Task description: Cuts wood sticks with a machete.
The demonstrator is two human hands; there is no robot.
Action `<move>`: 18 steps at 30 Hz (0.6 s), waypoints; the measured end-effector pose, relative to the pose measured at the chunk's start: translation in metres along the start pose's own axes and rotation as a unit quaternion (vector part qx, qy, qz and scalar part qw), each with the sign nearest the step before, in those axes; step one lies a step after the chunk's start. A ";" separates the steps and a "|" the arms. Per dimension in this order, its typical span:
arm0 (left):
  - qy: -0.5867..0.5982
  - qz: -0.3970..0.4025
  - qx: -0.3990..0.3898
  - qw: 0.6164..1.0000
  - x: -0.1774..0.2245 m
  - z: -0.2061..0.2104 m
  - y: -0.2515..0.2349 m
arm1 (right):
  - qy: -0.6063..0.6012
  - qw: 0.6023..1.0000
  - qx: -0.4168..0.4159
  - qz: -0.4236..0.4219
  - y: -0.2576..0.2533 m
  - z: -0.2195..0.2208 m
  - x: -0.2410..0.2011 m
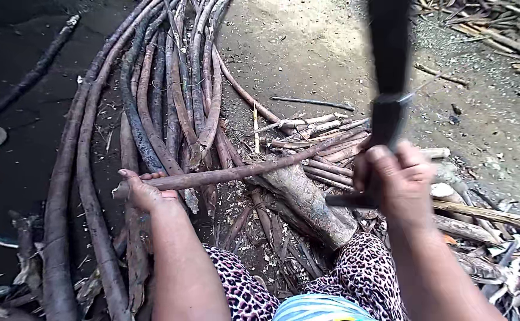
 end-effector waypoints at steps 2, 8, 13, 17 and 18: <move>-0.001 0.007 0.019 1.000 -0.004 -0.001 -0.005 | 0.035 0.987 0.060 -0.148 -0.033 -0.012 -0.039; -0.012 0.005 0.039 0.999 -0.009 -0.005 -0.007 | 0.084 0.949 0.222 -0.208 -0.062 0.006 -0.008; -0.030 0.001 0.036 0.999 -0.007 -0.004 -0.003 | 0.186 0.822 -0.172 0.510 0.113 0.113 0.199; 0.008 -0.022 -0.038 0.999 -0.003 0.000 0.002 | 0.059 0.795 -0.189 0.574 0.108 0.123 0.186; 0.020 -0.029 -0.050 0.998 -0.002 0.001 0.002 | 0.012 0.803 -0.169 0.572 0.102 0.116 0.175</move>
Point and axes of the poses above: each hand's wrist, its own y-axis away from the middle knuckle, its own z-axis out of the palm, x = y × z, the point moved 2 cm from there along -y, towards the middle knuckle, and after that the axes turned 14 degrees about -x, right-handed, at the moved point
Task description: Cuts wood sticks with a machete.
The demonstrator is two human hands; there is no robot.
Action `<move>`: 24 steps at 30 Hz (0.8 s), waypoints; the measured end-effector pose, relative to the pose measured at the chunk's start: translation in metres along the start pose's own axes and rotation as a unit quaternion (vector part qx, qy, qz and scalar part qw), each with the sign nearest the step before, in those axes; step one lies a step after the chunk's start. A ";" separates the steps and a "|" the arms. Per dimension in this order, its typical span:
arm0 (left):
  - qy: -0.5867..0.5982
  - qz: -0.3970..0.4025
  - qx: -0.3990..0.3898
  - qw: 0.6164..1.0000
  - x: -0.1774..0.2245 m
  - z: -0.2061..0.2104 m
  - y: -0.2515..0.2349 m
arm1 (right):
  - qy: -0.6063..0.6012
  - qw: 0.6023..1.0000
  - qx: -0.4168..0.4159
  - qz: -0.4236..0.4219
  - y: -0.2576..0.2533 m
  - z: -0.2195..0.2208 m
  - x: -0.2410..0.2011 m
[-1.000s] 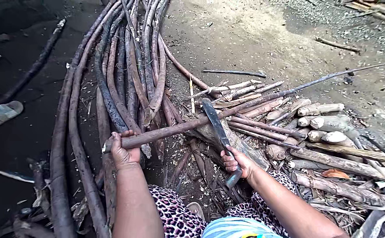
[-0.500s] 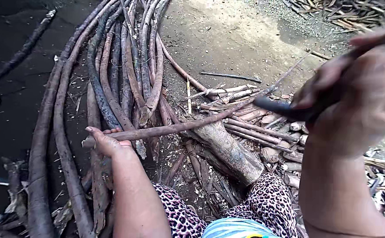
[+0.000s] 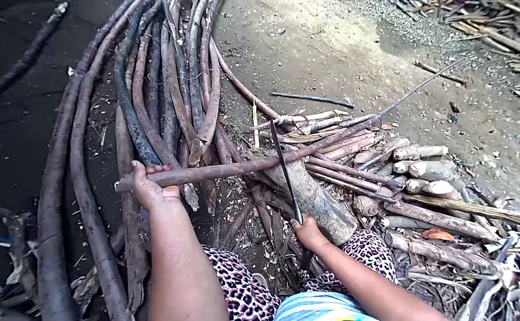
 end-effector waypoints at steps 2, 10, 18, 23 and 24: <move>0.016 0.003 -0.023 1.000 0.002 -0.002 -0.001 | -0.115 0.992 -0.050 -0.024 0.024 -0.015 -0.019; 0.019 0.051 -0.042 0.998 0.007 -0.006 -0.002 | -0.293 0.948 -0.121 -0.038 0.018 -0.026 -0.032; 0.007 0.050 -0.055 0.997 0.004 -0.008 -0.004 | -0.077 0.972 0.070 -0.212 0.064 -0.071 -0.052; 0.005 0.044 -0.066 0.997 0.004 -0.009 -0.004 | -0.115 0.793 0.174 -0.573 0.130 -0.131 -0.136; 0.005 0.045 -0.067 0.997 0.005 -0.009 -0.004 | -0.111 0.740 0.209 -0.629 0.140 -0.142 -0.156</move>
Point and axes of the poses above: each hand's wrist, its own y-axis away from the middle knuckle, its own z-axis out of the palm, x = y × z, the point moved 2 cm from there along -y, towards the middle knuckle, and after that the axes turned 14 degrees about -x, right-handed, at the moved point
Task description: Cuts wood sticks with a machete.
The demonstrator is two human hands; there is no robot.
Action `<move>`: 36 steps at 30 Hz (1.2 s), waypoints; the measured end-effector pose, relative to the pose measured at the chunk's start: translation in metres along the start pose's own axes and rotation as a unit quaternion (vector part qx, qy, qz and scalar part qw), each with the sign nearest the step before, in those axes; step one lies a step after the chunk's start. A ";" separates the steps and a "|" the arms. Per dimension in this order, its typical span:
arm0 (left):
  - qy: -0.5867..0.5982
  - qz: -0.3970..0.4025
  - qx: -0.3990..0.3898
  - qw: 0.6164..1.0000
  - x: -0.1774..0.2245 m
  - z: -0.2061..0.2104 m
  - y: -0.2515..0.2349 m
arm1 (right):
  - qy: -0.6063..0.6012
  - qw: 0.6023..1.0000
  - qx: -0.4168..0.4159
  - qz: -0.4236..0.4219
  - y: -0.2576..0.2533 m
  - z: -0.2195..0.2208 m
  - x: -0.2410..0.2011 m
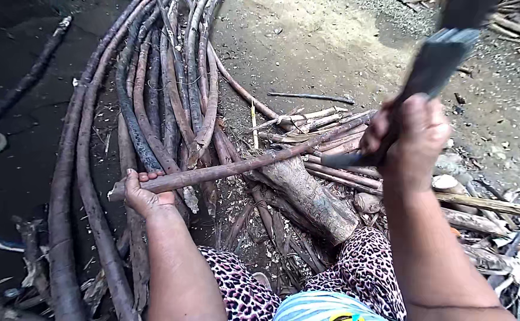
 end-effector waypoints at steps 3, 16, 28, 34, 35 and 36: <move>0.003 0.002 -0.007 1.000 -0.001 -0.001 0.000 | 0.006 0.982 0.126 -0.142 -0.043 0.002 -0.006; 0.043 -0.030 -0.007 0.999 0.000 -0.003 -0.002 | -0.170 0.707 -0.145 0.671 0.138 0.042 0.119; -0.007 -0.018 0.048 0.999 0.004 -0.001 0.002 | -0.046 0.769 -0.144 0.621 0.170 0.077 0.146; -0.023 -0.025 0.081 0.996 -0.002 -0.002 -0.002 | -0.027 0.879 -0.133 0.458 0.117 0.042 0.076; -0.025 -0.024 0.082 0.996 -0.003 -0.002 -0.002 | -0.016 0.916 -0.118 0.384 0.101 0.037 0.062; -0.026 -0.023 0.082 0.996 -0.004 -0.002 -0.002 | -0.004 0.948 -0.102 0.302 0.085 0.033 0.048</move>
Point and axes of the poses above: each hand's wrist, its own y-axis away from the middle knuckle, its own z-axis out of the palm, x = y × z, the point moved 2 cm from there along -y, towards the middle knuckle, and after that the axes turned 14 degrees about -x, right-handed, at the moved point
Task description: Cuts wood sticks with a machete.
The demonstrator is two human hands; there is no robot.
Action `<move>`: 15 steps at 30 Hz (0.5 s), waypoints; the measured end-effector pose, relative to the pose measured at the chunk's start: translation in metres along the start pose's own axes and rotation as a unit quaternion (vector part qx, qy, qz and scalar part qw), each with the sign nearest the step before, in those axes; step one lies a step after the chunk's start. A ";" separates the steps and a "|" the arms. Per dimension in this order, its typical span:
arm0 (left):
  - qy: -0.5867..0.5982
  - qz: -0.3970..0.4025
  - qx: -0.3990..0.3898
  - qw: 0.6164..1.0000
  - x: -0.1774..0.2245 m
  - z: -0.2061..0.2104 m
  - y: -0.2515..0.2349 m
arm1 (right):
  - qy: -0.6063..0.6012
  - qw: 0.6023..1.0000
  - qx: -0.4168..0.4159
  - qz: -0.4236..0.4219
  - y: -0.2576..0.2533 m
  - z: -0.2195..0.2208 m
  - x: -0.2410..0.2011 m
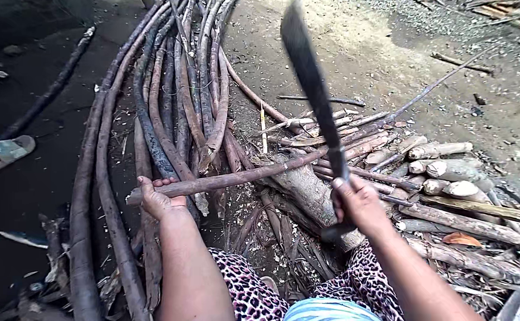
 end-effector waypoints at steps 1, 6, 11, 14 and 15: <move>0.001 0.002 0.000 1.000 -0.001 0.000 0.000 | 0.011 0.995 0.019 -0.094 -0.004 -0.006 -0.021; -0.001 0.002 -0.010 1.000 -0.001 -0.002 -0.001 | 0.047 0.874 0.145 -0.462 -0.037 -0.015 -0.109; 0.008 -0.003 -0.010 1.000 0.001 -0.001 0.001 | 0.166 0.963 0.160 -0.142 -0.012 0.023 0.046; -0.001 -0.011 -0.022 1.000 0.002 -0.002 0.007 | 0.207 0.921 -0.071 0.323 0.018 0.054 0.163; -0.001 -0.020 -0.031 0.999 0.002 0.000 0.008 | 0.178 0.905 -0.094 0.376 0.017 0.059 0.174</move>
Point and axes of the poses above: each hand's wrist, its own y-axis away from the middle knuckle, its own z-axis out of the palm, x = y × z, the point moved 2 cm from there along -y, towards the middle knuckle, and after that the axes turned 14 degrees about -x, right-handed, at the moved point
